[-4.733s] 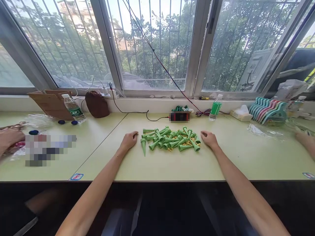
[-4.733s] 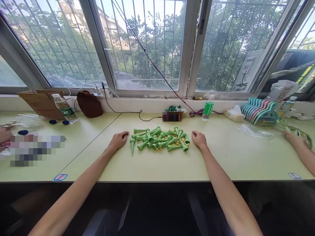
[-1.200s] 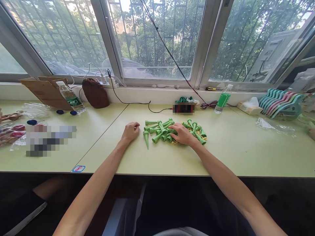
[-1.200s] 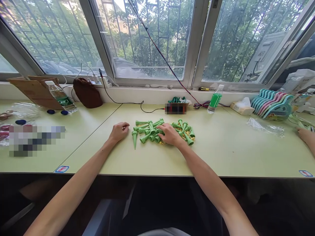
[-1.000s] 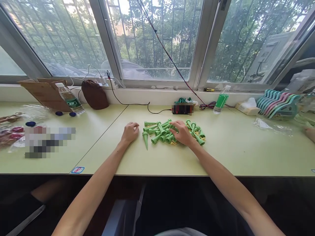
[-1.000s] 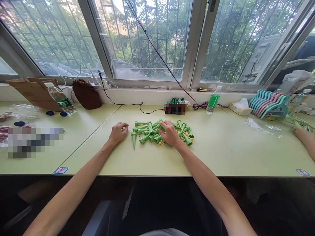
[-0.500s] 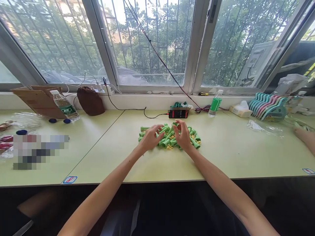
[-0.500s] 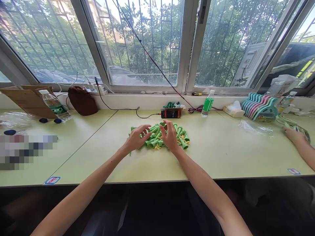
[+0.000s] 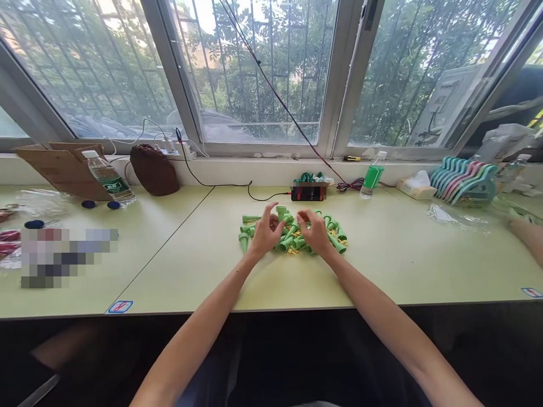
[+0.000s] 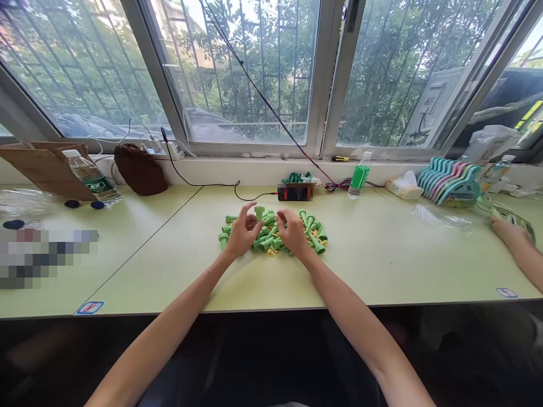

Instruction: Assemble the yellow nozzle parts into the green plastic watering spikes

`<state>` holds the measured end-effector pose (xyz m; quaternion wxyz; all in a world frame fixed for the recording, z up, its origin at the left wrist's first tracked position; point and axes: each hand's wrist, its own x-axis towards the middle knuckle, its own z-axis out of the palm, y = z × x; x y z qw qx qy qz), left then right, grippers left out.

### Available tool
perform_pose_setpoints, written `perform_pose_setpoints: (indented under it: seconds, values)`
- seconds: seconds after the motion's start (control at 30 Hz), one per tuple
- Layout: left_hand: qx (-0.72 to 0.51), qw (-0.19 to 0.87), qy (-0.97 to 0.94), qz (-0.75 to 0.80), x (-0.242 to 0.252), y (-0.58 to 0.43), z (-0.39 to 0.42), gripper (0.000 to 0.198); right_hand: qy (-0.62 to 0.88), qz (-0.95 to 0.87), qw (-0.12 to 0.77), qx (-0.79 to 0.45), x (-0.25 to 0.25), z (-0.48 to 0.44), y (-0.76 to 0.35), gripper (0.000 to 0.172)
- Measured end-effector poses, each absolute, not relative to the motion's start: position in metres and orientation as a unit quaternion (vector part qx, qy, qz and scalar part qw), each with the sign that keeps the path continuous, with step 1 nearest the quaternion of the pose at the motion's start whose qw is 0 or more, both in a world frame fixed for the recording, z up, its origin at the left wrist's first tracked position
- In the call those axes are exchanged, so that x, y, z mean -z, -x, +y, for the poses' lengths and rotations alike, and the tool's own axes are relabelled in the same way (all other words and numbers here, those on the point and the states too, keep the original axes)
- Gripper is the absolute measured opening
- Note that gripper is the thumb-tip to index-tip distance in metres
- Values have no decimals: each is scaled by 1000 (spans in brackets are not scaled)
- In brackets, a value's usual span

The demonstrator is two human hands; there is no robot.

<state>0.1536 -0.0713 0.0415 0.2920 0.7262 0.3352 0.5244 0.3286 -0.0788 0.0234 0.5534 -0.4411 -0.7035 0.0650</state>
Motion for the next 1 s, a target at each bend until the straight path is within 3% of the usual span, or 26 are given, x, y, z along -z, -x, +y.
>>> perform_pose_setpoints:
  seconds: [0.17, 0.4, 0.73, 1.0]
  values:
    - [-533, 560, -566, 286, -44, -154, -68, 53, 457, -778, 430, -37, -17, -74, -334, 10]
    - [-505, 627, -526, 275, -34, -160, -63, 53, 523, -781, 340, -34, -18, -73, -337, 9]
    - [-490, 531, -625, 295, -31, -161, -65, 51, 529, -787, 314, -48, -17, -72, -340, 8]
    - [-469, 238, -781, 336, -25, -160, -70, 41, 536, -790, 293, -51, -13, -68, -342, 9]
